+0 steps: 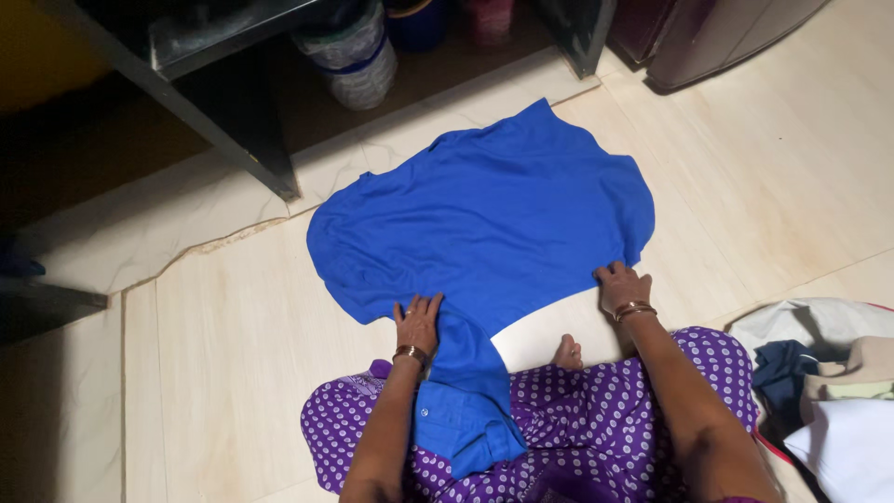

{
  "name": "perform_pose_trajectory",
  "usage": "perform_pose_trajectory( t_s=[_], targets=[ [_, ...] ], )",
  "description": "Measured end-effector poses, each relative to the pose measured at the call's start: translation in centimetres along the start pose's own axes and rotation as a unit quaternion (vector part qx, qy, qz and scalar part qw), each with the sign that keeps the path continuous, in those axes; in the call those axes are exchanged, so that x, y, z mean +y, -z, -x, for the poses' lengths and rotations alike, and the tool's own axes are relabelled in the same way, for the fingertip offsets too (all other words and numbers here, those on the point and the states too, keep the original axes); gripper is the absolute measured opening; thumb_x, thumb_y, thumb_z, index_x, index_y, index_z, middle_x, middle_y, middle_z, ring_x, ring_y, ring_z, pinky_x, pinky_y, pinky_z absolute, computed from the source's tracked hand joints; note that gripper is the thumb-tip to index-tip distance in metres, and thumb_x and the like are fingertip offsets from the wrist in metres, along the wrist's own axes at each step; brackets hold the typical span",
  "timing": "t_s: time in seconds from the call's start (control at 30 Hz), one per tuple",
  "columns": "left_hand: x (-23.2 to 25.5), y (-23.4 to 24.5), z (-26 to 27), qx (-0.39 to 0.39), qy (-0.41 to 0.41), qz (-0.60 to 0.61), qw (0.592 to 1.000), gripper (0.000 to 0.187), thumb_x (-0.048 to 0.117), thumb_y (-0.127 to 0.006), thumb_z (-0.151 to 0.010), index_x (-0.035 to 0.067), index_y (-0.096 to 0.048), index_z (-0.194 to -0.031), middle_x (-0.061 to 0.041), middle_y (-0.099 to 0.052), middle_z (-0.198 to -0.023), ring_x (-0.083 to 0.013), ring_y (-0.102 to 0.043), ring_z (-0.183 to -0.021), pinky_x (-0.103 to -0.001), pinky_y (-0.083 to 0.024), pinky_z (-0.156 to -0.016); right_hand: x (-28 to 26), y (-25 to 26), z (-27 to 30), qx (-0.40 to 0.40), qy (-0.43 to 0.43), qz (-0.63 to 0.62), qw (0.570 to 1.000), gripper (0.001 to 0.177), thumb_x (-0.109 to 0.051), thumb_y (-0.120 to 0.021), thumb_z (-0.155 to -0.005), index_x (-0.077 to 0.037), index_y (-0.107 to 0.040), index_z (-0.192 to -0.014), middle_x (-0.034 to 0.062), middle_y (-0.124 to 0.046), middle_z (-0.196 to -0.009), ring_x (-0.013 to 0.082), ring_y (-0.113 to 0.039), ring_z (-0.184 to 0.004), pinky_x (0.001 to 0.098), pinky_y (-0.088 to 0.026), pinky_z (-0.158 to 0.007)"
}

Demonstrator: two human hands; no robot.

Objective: The person sits on the floor and folds a blue long-sleeved shirt. They smooth the fabric, fold the sleeves and sides, and then fold the shirt into a compact rectangle before placing it on a pile of other folded clothes.

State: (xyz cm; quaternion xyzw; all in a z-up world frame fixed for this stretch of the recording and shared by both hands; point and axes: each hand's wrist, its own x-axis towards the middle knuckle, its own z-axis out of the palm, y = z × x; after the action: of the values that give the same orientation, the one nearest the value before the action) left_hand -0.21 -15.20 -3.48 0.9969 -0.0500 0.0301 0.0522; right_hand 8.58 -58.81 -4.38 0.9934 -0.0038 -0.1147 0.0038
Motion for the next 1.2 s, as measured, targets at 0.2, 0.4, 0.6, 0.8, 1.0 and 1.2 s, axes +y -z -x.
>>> perform_pose_trajectory(
  t_s=[0.2,0.4,0.6,0.8,1.0,1.2],
  targets=[
    [-2.8,-1.3,4.4,-0.202,0.062,0.033,0.977,0.033,0.010,-0.059,-0.090,0.030,-0.071,-0.112,-0.010,-0.074,-0.099,-0.0280,-0.070,-0.103,-0.042,-0.052,-0.096,4.1,-0.8,3.3,-0.198,0.002,0.061,0.978,0.031,-0.027,-0.055,-0.097,-0.031,-0.077,-0.118,0.0021,-0.074,-0.125,0.0253,-0.073,-0.114,0.0430,-0.060,-0.092],
    [-1.7,-1.9,1.6,-0.051,0.085,0.178,0.979,0.019,0.014,-0.060,-0.092,0.023,-0.075,-0.098,-0.008,-0.077,-0.105,-0.0329,-0.071,-0.094,-0.047,-0.056,-0.082,-0.1,1.1,3.6,-0.032,-0.001,-0.015,0.999,0.025,-0.035,-0.058,-0.099,-0.029,-0.076,-0.115,0.0079,-0.076,-0.113,0.0317,-0.074,-0.103,0.0441,-0.060,-0.086],
    [0.2,0.6,-2.4,-0.067,0.171,0.164,0.969,0.057,0.033,-0.061,-0.091,0.027,-0.047,-0.146,-0.006,-0.032,-0.161,-0.0412,-0.035,-0.140,-0.068,-0.031,-0.108,-4.9,0.2,1.7,0.052,0.036,-0.059,0.996,0.055,-0.054,-0.067,-0.084,-0.036,-0.059,-0.136,0.0044,-0.050,-0.150,0.0300,-0.046,-0.138,0.0719,-0.039,-0.101],
    [0.1,-1.0,-0.6,-0.122,0.278,0.077,0.950,0.063,0.040,-0.061,-0.091,0.031,-0.042,-0.151,-0.003,-0.016,-0.169,-0.0455,-0.014,-0.153,-0.080,-0.015,-0.109,-1.9,-2.2,2.0,0.085,-0.112,-0.100,0.985,0.068,-0.056,-0.068,-0.084,-0.036,-0.050,-0.147,0.0073,-0.032,-0.162,0.0503,-0.032,-0.143,0.0841,-0.034,-0.092],
    [0.6,-4.4,-4.1,-0.028,0.238,0.039,0.970,0.063,0.039,-0.058,-0.090,0.028,-0.045,-0.151,-0.004,-0.023,-0.170,-0.0393,-0.020,-0.155,-0.082,-0.007,-0.111,-2.5,-0.8,-4.6,0.120,-0.045,-0.148,0.981,0.031,-0.045,-0.069,-0.092,-0.024,-0.074,-0.114,0.0060,-0.071,-0.121,0.0353,-0.070,-0.106,0.0509,-0.057,-0.087],
    [0.6,-4.3,-4.6,0.018,0.202,0.038,0.978,0.067,0.042,-0.055,-0.089,0.028,-0.042,-0.153,-0.005,-0.025,-0.167,-0.0384,-0.019,-0.153,-0.082,0.001,-0.110,-5.9,4.3,-19.3,0.272,0.086,-0.224,0.932,0.016,-0.026,-0.073,-0.093,-0.013,-0.075,-0.101,0.0116,-0.073,-0.109,0.0370,-0.069,-0.095,0.0480,-0.056,-0.078]
  ],
)
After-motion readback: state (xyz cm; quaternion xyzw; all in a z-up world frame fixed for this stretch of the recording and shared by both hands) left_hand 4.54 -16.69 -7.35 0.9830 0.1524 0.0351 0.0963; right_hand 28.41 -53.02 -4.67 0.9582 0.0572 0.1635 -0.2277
